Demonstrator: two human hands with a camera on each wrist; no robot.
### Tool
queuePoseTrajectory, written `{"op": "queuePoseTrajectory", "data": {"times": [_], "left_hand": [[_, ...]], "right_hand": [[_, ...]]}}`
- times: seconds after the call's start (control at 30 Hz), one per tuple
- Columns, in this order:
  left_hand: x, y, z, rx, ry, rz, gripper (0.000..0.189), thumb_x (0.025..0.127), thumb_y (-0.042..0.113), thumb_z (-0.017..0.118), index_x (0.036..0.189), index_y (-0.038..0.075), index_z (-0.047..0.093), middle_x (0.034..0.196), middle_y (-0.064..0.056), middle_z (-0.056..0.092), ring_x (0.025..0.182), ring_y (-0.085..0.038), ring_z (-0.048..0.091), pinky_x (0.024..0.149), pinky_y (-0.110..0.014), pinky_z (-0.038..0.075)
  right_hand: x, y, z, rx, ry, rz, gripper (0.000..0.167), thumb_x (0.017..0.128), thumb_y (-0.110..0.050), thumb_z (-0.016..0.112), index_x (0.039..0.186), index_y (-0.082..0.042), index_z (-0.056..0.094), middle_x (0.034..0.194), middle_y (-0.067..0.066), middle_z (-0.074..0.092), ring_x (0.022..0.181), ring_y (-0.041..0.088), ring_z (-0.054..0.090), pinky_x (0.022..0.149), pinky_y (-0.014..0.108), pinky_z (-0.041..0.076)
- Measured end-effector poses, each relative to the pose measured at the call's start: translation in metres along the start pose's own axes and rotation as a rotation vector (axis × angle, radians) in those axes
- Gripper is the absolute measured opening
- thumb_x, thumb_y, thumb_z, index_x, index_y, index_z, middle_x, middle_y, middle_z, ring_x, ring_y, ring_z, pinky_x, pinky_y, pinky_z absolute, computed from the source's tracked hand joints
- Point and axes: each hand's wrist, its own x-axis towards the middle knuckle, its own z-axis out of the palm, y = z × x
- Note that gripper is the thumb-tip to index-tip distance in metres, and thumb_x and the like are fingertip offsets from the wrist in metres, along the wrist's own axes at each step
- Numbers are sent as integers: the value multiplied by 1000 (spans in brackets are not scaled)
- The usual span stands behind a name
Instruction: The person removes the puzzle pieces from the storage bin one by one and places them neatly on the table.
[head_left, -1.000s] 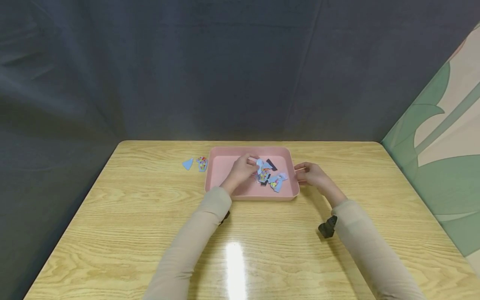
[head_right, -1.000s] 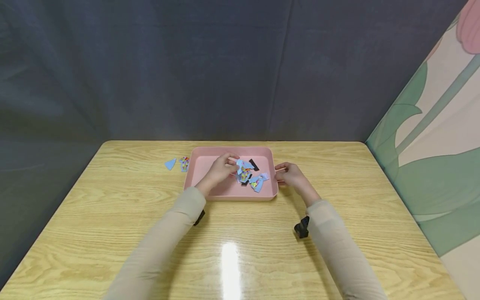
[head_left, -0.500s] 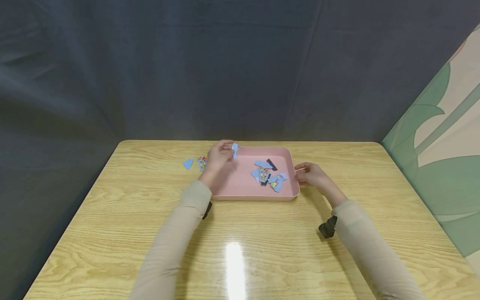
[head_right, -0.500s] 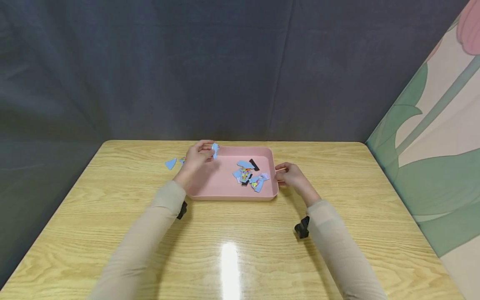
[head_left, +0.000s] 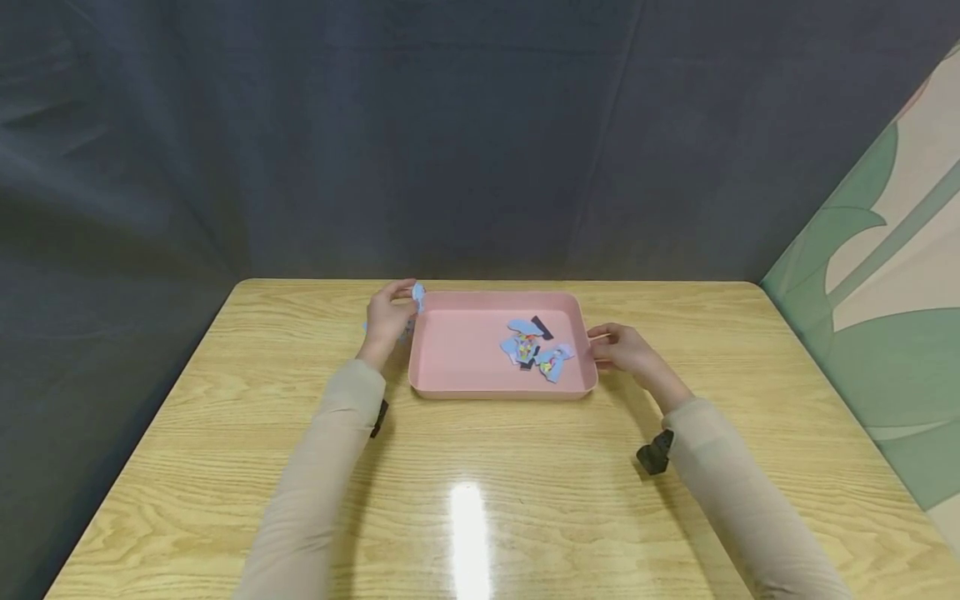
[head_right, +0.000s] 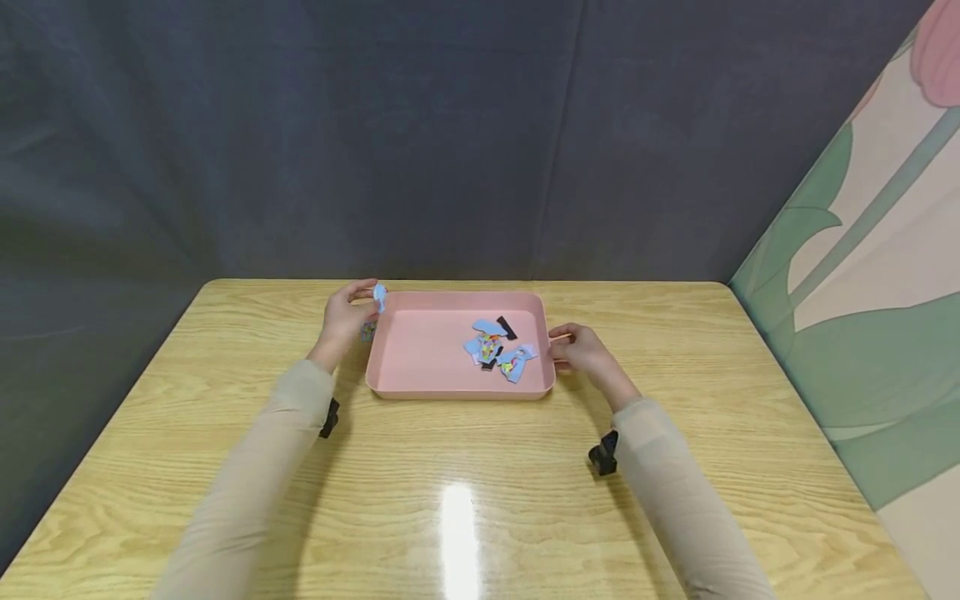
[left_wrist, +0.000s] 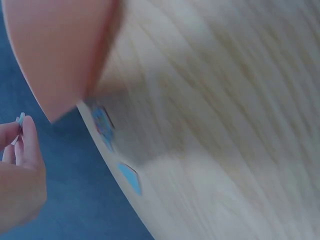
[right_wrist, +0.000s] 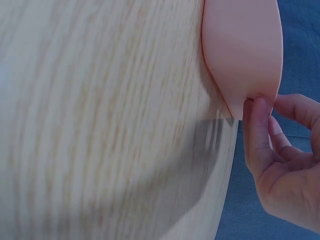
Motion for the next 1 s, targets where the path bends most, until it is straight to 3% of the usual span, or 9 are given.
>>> {"op": "queuePoseTrajectory", "data": {"times": [0.13, 0.27, 0.37, 0.5, 0.67, 0.8, 0.9, 1.0], "left_hand": [[2, -7, -15, 33, 54, -13, 50, 86, -5, 52, 135, 5, 51, 129, -18, 57, 91, -29, 66, 81, -27, 57], [2, -15, -29, 38, 82, -33, 53, 84, -9, 50, 136, 3, 50, 131, -20, 55, 62, -4, 55, 60, -8, 46], [2, -20, -39, 53, 87, -43, 53, 84, -9, 49, 136, 3, 49, 133, -21, 53, 48, 4, 38, 47, -7, 35], [0, -27, -51, 94, 98, -58, 54, 84, -9, 47, 137, 4, 50, 134, -22, 52, 45, 4, 30, 44, -9, 29], [-3, -35, -62, 158, 118, -63, 53, 84, -9, 48, 135, 3, 51, 132, -22, 54, 55, -2, 40, 48, -9, 33], [-5, -41, -69, 218, 94, -56, 49, 87, -8, 50, 135, 2, 50, 131, -22, 54, 88, -18, 55, 55, -8, 36], [-5, -44, -74, 242, 71, -54, 47, 90, -5, 52, 136, 1, 49, 132, -23, 54, 113, -32, 54, 62, -7, 38], [-6, -47, -77, 252, 65, -59, 45, 91, -2, 53, 136, 0, 49, 133, -24, 54, 120, -37, 52, 64, -7, 39]], "right_hand": [[0, 0, 1, -8, 5, 6, 48, 95, -8, 51, 136, 12, 36, 128, 30, 49, 102, 19, 60, 97, 38, 53], [0, 0, 1, 0, 2, 10, 47, 95, -8, 50, 136, 12, 35, 128, 30, 49, 105, 22, 60, 98, 39, 52], [-1, -1, 1, 6, -1, 5, 47, 96, -7, 49, 136, 12, 35, 128, 31, 48, 107, 24, 60, 99, 39, 52], [-2, 0, 1, 11, -10, -8, 47, 96, -8, 48, 136, 13, 34, 129, 31, 47, 112, 29, 58, 99, 39, 52], [-3, 0, 1, 20, -18, -18, 48, 96, -9, 49, 136, 13, 34, 129, 31, 46, 112, 29, 58, 97, 37, 53], [-3, 1, 1, 22, -18, -29, 48, 96, -9, 49, 136, 13, 34, 129, 32, 47, 109, 26, 59, 97, 36, 53], [-4, 1, 1, 19, -12, -30, 47, 96, -8, 49, 136, 13, 34, 128, 31, 47, 107, 24, 60, 96, 36, 54], [-3, 2, 1, 20, -9, -29, 47, 96, -7, 49, 135, 13, 35, 128, 31, 47, 107, 23, 60, 96, 35, 54]]}}
